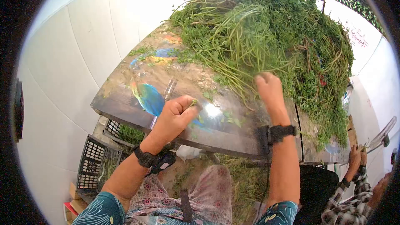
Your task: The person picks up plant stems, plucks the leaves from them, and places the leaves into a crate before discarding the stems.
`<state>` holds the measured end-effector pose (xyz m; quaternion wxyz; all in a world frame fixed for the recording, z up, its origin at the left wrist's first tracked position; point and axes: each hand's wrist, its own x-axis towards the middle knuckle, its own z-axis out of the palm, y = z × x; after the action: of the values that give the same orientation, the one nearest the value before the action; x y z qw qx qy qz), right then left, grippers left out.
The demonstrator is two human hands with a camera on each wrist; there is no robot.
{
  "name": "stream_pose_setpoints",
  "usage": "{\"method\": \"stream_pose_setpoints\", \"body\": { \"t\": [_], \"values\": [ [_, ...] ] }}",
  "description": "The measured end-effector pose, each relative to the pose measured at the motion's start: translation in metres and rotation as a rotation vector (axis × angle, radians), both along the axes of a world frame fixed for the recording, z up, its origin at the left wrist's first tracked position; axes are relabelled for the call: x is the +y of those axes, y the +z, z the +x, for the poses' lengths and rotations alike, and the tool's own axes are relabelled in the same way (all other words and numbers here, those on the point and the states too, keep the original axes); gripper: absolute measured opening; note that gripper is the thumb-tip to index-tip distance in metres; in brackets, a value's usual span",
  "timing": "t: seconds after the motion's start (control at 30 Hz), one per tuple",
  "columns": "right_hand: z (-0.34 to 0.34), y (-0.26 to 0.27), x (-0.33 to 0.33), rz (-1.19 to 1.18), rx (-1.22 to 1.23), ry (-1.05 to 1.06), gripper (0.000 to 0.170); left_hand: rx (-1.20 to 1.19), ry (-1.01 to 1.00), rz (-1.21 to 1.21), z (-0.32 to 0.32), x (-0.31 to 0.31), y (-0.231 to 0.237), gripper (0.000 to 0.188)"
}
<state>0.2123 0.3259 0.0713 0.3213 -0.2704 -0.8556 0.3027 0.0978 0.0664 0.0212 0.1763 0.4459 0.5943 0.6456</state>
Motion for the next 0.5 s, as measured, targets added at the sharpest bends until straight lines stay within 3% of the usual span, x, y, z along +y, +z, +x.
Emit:
{"method": "stream_pose_setpoints", "body": {
  "t": [0.03, 0.07, 0.17, 0.27, 0.37, 0.4, 0.47, 0.5],
  "values": [
    [-0.005, -0.009, 0.006, 0.355, -0.132, -0.052, 0.025, 0.022, -0.004, -0.015, -0.002, 0.0, -0.001, 0.012],
    [-0.005, -0.005, 0.001, 0.35, -0.354, -0.076, 0.03, 0.044, -0.009, -0.03, -0.003, 0.0, -0.002, 0.012],
    [-0.005, -0.001, -0.013, 0.342, -0.627, -0.138, 0.028, 0.025, -0.011, -0.033, -0.003, 0.001, -0.004, 0.013],
    [-0.005, 0.008, -0.013, 0.343, -0.585, -0.022, 0.026, 0.08, 0.017, 0.031, -0.002, 0.003, -0.004, 0.015],
    [0.004, 0.047, -0.036, -0.035, -0.336, 0.045, 0.021, 0.09, 0.003, -0.035, -0.002, 0.001, -0.001, 0.016],
    [0.012, 0.062, -0.036, 0.226, -0.25, 0.172, 0.018, 0.082, 0.001, -0.039, -0.002, 0.0, 0.001, 0.016],
    [0.027, 0.095, -0.053, -0.402, 0.051, 0.001, 0.018, 0.067, 0.002, -0.045, 0.0, -0.002, 0.004, 0.017],
    [0.032, 0.092, -0.045, -0.52, 0.24, 0.062, 0.018, 0.079, 0.005, -0.036, 0.0, -0.002, 0.002, 0.017]
  ]
}}
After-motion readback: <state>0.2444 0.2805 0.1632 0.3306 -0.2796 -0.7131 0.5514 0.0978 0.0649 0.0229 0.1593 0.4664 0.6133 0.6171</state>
